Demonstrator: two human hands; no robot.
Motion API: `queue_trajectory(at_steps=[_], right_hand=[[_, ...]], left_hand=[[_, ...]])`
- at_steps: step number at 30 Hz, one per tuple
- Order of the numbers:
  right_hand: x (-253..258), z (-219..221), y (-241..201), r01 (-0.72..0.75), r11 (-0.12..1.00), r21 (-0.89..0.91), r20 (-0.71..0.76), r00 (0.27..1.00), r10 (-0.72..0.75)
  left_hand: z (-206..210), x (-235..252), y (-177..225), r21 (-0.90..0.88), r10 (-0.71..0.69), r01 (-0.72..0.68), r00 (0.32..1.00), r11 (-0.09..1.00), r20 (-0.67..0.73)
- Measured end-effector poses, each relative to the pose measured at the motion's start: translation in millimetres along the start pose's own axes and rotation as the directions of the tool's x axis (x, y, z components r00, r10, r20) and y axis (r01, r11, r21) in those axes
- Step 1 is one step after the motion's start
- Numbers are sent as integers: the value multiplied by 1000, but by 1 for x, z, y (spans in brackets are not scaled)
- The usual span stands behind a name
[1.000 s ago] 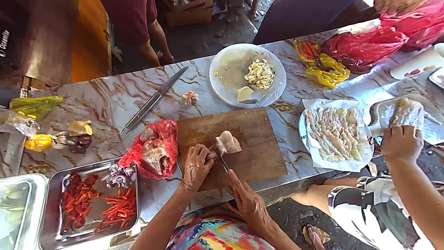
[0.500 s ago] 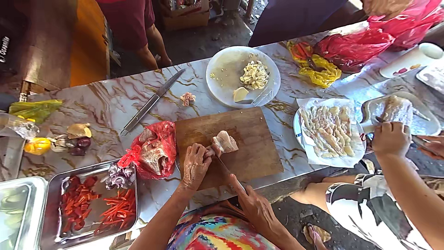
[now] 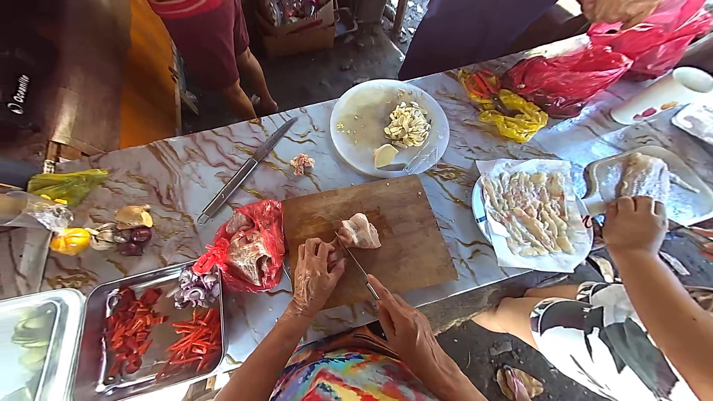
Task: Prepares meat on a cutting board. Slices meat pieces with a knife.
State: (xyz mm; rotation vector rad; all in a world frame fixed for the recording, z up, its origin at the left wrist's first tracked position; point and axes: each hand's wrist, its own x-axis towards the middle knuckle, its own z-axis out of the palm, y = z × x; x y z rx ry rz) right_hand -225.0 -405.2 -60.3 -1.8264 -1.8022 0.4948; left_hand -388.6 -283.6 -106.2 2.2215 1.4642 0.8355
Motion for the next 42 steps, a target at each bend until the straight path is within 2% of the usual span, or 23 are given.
queue_trajectory(at_steps=[4,10,14,18,22,25,28,32,35,39,42], right_hand=[[-5,-28,-15,-61,989,-131,55,996,69],[-10,-65,-12,-109,992,-63,63,992,113],[1,-43,-6,-42,999,24,-44,998,43],[19,0,-5,2,988,154,-20,1000,1],[30,22,-3,-45,985,168,25,999,42],[34,27,-8,-76,990,117,41,997,72],[35,31,-17,-113,992,-50,93,989,117],[22,36,-15,-54,968,-244,70,995,73],[1,21,-7,4,955,-298,125,992,35],[-17,4,1,48,934,-354,130,992,-2],[-19,-12,4,52,948,-314,123,992,-13]], left_hand=[[-1,1,-3,-28,-37,36,999,999,-31],[-3,-3,-3,-79,-75,71,996,994,-42],[-4,-5,2,-73,-124,121,992,990,-37],[-6,-5,7,-54,-164,162,986,985,-29],[-7,-4,9,-32,-183,182,983,983,-12],[-9,-1,12,-2,-147,147,989,989,5],[-6,5,11,30,-82,81,996,996,37],[3,11,9,64,-56,55,998,996,20],[5,10,10,54,-72,72,997,996,-4],[3,11,7,17,-113,113,993,993,-14],[-1,11,-5,-43,-113,111,991,993,-66]])
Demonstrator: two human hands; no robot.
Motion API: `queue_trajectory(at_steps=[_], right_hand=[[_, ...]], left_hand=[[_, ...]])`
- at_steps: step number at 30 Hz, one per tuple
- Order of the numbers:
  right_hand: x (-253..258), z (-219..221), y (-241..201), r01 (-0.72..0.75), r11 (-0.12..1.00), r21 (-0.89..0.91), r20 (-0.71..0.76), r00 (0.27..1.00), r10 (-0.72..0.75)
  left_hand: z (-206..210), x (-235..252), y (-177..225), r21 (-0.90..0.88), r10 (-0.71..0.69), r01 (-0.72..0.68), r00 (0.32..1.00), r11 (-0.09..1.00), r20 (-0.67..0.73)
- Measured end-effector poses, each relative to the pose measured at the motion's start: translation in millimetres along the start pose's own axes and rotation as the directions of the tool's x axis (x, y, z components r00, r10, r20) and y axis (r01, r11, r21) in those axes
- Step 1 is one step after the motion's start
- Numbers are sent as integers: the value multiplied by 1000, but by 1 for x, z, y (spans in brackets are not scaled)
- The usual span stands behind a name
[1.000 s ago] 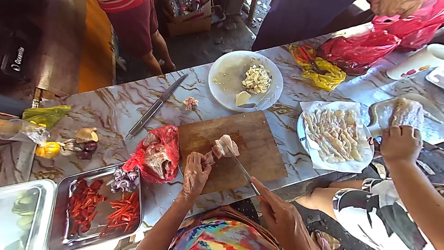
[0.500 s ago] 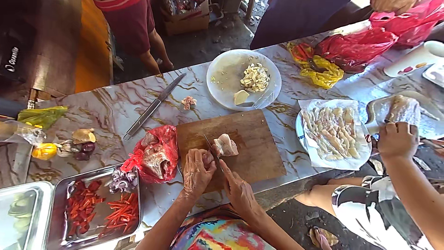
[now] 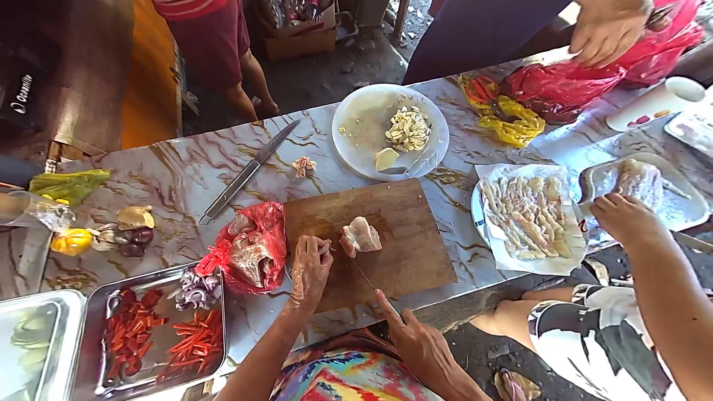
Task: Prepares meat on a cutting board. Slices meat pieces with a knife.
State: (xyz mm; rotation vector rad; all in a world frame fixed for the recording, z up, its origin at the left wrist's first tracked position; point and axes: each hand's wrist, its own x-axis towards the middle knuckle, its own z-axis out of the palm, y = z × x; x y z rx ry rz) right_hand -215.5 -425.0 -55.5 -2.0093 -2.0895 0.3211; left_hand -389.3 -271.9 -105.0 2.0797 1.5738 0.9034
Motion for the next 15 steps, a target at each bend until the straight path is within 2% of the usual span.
queue_trajectory(at_steps=[3,8,11,15], right_hand=[[3,-25,8,-8,983,182,-7,1000,9],[14,-23,5,72,968,240,-151,988,-36],[29,1,1,113,947,300,-205,977,-51],[45,27,1,95,930,355,-190,981,-28]], left_hand=[[-2,-5,-14,-98,120,-126,991,987,-64],[-14,-22,-25,-74,265,-260,961,963,75],[-20,-28,-23,-105,258,-255,966,961,16],[-11,-29,-20,-42,143,-146,987,988,-66]])
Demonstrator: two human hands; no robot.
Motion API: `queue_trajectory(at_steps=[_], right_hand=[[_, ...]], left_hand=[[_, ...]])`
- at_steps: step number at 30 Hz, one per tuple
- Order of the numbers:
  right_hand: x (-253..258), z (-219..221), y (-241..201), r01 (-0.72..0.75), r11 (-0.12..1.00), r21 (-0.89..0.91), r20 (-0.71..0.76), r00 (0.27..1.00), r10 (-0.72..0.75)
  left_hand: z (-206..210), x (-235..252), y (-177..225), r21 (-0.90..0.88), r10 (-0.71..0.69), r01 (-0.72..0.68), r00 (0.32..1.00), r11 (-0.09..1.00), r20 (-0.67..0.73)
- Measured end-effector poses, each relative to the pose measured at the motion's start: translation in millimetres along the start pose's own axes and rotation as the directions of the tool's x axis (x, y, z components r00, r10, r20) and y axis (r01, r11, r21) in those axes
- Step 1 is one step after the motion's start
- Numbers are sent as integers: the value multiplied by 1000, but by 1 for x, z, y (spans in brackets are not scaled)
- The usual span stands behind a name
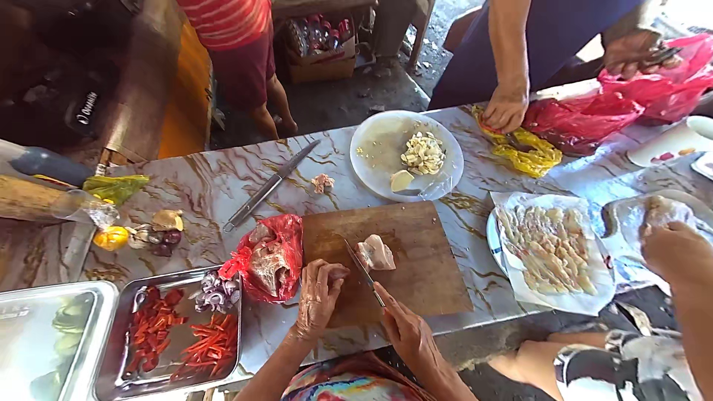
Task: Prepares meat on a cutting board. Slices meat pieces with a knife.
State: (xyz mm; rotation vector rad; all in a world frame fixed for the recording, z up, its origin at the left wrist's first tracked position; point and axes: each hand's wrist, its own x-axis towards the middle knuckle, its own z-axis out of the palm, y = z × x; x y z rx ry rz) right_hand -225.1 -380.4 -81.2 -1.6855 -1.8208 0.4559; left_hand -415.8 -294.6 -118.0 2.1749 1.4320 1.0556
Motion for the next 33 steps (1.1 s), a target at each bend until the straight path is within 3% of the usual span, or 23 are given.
queue_trajectory(at_steps=[3,8,12,18,25,33], right_hand=[[2,6,6,-24,1000,19,24,999,23],[0,1,14,8,996,88,-32,999,-5],[6,-8,16,27,996,88,-38,999,-24],[25,1,8,79,990,116,21,996,-82],[22,17,-4,70,991,112,21,997,-72],[12,21,-20,14,990,-143,70,998,-4]], left_hand=[[5,3,1,-9,-16,16,1000,1000,12],[6,10,3,-185,24,-18,999,983,31],[5,3,6,-196,-82,92,995,976,59],[10,-5,11,-65,-98,95,994,993,-52],[2,0,12,-39,-94,93,995,995,-27],[8,-1,4,49,73,-73,997,996,-3]])
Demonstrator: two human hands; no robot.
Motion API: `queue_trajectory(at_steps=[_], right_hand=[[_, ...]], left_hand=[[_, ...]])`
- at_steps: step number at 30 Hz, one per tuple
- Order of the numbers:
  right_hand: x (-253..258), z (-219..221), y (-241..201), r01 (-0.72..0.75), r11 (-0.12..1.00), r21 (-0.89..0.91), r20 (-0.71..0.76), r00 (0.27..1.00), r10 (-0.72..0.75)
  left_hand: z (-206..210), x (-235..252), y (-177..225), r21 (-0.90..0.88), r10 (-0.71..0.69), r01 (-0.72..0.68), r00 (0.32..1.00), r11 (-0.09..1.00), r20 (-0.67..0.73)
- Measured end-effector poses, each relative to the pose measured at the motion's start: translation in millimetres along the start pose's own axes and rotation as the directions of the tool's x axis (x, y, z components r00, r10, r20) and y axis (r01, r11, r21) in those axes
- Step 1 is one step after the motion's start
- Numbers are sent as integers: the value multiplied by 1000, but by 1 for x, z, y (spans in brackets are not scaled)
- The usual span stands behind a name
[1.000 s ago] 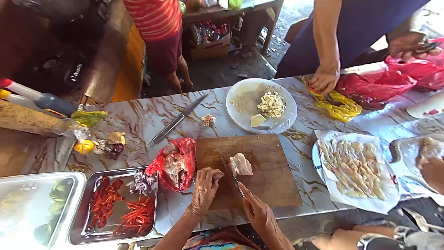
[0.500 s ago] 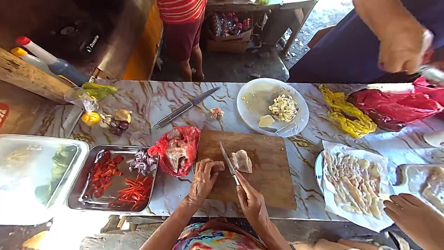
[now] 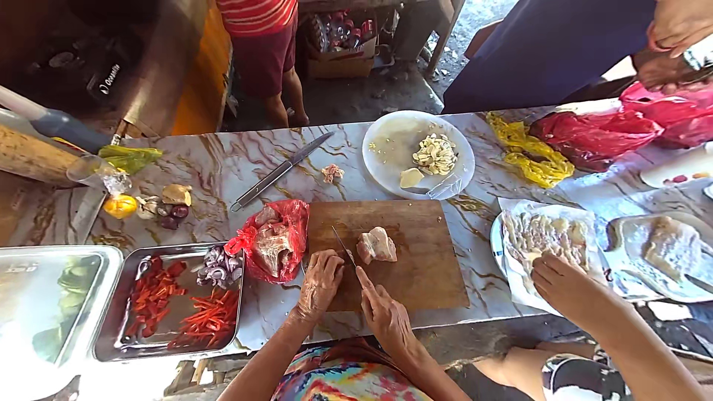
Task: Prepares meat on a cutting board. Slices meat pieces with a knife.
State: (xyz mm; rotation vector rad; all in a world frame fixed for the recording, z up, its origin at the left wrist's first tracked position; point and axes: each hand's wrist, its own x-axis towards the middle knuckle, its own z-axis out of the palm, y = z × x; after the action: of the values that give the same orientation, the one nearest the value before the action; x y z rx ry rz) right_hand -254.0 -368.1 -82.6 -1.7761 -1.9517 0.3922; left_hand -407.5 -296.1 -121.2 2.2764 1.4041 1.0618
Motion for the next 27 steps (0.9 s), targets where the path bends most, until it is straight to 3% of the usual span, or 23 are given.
queue_trajectory(at_steps=[6,17,27], right_hand=[[0,6,-16,32,986,-165,-19,999,-36],[-3,16,-16,33,934,-355,29,999,-25],[-25,-6,-8,68,918,-391,119,993,-23]], left_hand=[[2,-1,-1,28,54,-52,993,998,-101],[1,5,-1,25,-25,25,1000,999,2],[3,11,3,71,-53,53,999,996,5]])
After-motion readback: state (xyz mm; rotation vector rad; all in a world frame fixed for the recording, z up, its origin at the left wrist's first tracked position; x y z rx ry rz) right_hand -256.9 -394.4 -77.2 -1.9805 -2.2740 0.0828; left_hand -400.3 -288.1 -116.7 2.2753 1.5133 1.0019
